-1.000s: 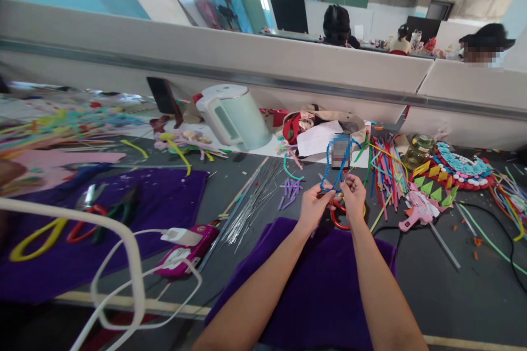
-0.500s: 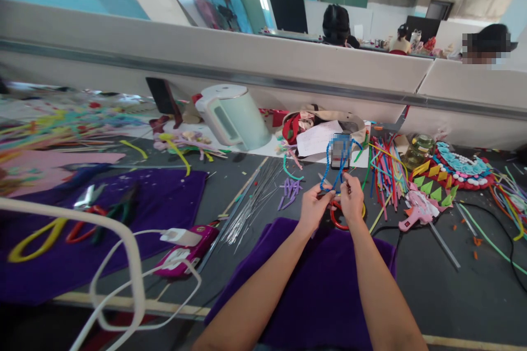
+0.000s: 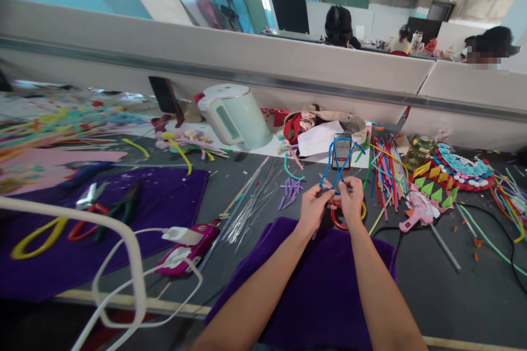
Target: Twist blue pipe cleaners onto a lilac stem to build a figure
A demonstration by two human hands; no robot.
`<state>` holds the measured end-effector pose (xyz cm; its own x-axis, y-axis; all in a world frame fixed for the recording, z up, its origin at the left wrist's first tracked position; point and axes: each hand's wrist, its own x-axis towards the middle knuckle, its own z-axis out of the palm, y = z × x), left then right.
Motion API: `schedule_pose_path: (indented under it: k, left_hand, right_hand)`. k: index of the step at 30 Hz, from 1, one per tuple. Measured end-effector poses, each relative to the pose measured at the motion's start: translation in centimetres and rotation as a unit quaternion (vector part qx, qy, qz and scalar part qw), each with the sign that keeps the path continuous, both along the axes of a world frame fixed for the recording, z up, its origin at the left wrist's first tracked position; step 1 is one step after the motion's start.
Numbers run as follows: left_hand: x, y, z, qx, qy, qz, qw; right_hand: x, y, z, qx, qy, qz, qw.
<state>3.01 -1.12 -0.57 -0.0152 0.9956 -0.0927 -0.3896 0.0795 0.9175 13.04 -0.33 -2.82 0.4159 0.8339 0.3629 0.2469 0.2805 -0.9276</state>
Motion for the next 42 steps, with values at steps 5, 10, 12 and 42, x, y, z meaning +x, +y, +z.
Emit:
schedule_pose_path:
  k: [5,10,12,42]
  left_hand:
    - [-0.1,0.1,0.0,-0.005,-0.003,0.005,1.0]
    - [0.1,-0.1,0.1,-0.007,0.005,-0.001,1.0]
    - [0.1,0.0,0.0,-0.01,-0.002,0.002,1.0]
    - [-0.5,0.3,0.5,-0.037,-0.124,-0.01,0.991]
  right_hand:
    - [0.1,-0.5,0.9,0.015,-0.017,0.0,1.0]
    - [0.2,-0.5,1.1,0.028,0.015,-0.049,0.998]
    - [0.3,-0.2,0.8,0.026,0.062,-0.069,0.995]
    - [0.4,0.6,0.7,-0.039,0.385,0.121,0.914]
